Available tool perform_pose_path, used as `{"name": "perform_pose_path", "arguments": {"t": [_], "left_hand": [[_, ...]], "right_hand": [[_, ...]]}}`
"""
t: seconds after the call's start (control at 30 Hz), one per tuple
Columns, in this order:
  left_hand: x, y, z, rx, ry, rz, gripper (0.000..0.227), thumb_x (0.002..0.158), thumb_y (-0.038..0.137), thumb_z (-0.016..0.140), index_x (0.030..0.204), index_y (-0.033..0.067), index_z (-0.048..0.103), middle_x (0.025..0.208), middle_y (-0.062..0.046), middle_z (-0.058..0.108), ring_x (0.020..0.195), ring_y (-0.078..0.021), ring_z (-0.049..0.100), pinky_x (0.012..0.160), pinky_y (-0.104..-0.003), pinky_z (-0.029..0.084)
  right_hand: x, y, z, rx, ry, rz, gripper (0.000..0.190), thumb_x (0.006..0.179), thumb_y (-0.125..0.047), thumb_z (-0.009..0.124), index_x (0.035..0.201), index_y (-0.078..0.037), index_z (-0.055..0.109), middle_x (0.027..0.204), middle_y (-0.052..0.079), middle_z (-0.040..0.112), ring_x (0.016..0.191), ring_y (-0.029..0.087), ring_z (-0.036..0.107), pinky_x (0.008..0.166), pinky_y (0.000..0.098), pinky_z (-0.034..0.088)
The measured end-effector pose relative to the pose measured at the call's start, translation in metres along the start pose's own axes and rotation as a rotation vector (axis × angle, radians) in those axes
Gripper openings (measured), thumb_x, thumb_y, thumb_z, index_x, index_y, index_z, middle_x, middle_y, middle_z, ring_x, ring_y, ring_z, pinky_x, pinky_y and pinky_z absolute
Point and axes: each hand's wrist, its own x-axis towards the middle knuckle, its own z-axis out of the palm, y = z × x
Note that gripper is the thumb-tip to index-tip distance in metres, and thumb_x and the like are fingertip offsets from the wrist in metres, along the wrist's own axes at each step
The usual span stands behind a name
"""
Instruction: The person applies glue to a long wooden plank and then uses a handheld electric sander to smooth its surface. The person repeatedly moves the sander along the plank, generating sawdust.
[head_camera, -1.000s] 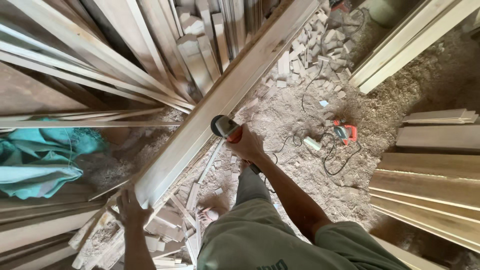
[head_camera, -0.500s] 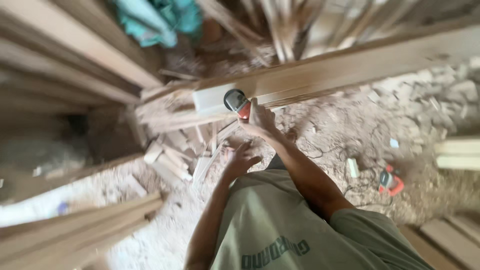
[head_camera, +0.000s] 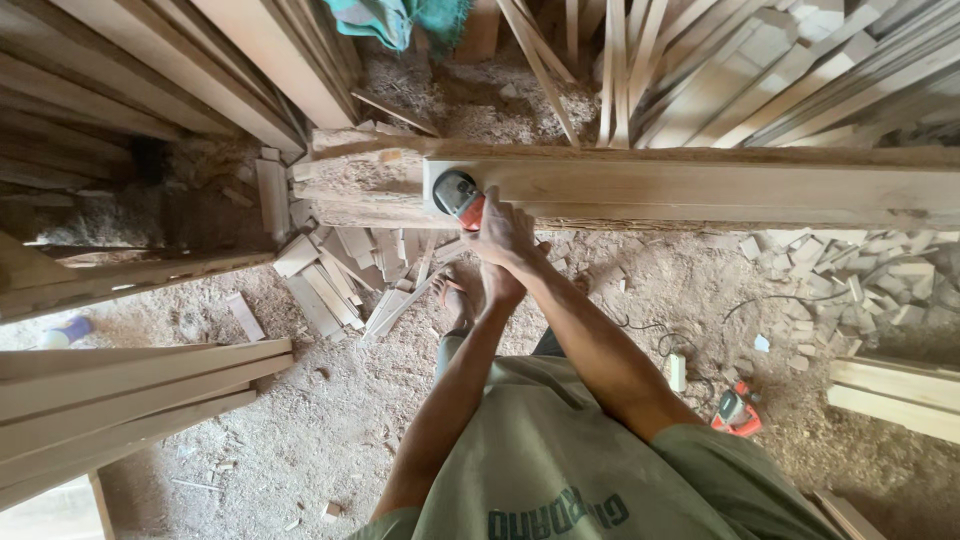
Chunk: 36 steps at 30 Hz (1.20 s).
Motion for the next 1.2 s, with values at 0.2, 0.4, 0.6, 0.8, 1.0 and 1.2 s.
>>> {"name": "perform_pose_path", "arguments": {"t": [0.2, 0.4, 0.6, 0.8, 1.0, 1.2], "left_hand": [[-0.008, 0.051, 0.076, -0.141, -0.166, 0.015, 0.084, 0.086, 0.044, 0.082, 0.144, -0.0010, 0.040, 0.127, -0.024, 0.061, 0.112, -0.0335, 0.063, 0.092, -0.047, 0.054], [-0.022, 0.082, 0.176, -0.285, -0.412, 0.015, 0.081, 0.087, 0.043, 0.081, 0.143, -0.0003, 0.041, 0.127, -0.024, 0.061, 0.111, -0.0332, 0.063, 0.093, -0.047, 0.054], [-0.029, 0.098, 0.200, -0.431, -0.669, -0.014, 0.078, 0.087, 0.042, 0.080, 0.142, 0.0005, 0.043, 0.127, -0.023, 0.061, 0.111, -0.0329, 0.063, 0.094, -0.047, 0.054], [-0.007, 0.083, 0.124, -0.492, -0.512, -0.068, 0.075, 0.088, 0.041, 0.079, 0.141, 0.0012, 0.044, 0.127, -0.023, 0.062, 0.111, -0.0325, 0.062, 0.094, -0.047, 0.054], [0.017, 0.049, 0.004, -0.509, -0.333, -0.130, 0.071, 0.089, 0.040, 0.078, 0.140, 0.0019, 0.046, 0.127, -0.022, 0.062, 0.111, -0.0322, 0.062, 0.095, -0.048, 0.054], [0.040, 0.030, -0.056, -0.503, -0.249, -0.145, 0.068, 0.090, 0.039, 0.076, 0.140, 0.0026, 0.047, 0.127, -0.022, 0.062, 0.111, -0.0319, 0.062, 0.096, -0.048, 0.054]], "right_hand": [[-0.023, 0.072, -0.042, -0.022, 0.009, 0.238, 0.078, 0.082, -0.034, 0.084, 0.137, -0.002, 0.040, 0.105, 0.022, 0.069, 0.078, 0.030, 0.073, 0.067, 0.0443, 0.064], [-0.049, 0.168, -0.099, -0.001, 0.001, 0.537, 0.080, 0.080, -0.036, 0.086, 0.136, -0.003, 0.040, 0.109, 0.019, 0.069, 0.082, 0.028, 0.072, 0.072, 0.0433, 0.063], [-0.077, 0.228, -0.121, 0.083, 0.187, 0.543, 0.083, 0.078, -0.040, 0.088, 0.133, 0.001, 0.041, 0.108, 0.018, 0.069, 0.081, 0.027, 0.072, 0.073, 0.0419, 0.062], [-0.035, 0.160, -0.078, -0.060, -0.014, 0.485, 0.090, 0.080, -0.046, 0.086, 0.139, -0.001, 0.035, 0.103, 0.020, 0.068, 0.075, 0.030, 0.072, 0.066, 0.0438, 0.063], [0.005, 0.052, -0.017, -0.077, -0.009, 0.095, 0.083, 0.078, -0.037, 0.088, 0.134, 0.001, 0.039, 0.096, 0.021, 0.071, 0.072, 0.030, 0.073, 0.063, 0.0437, 0.063], [0.045, -0.005, 0.012, -0.064, 0.022, -0.135, 0.079, 0.074, -0.027, 0.090, 0.128, 0.004, 0.042, 0.091, 0.024, 0.072, 0.072, 0.032, 0.074, 0.070, 0.0501, 0.060]]}}
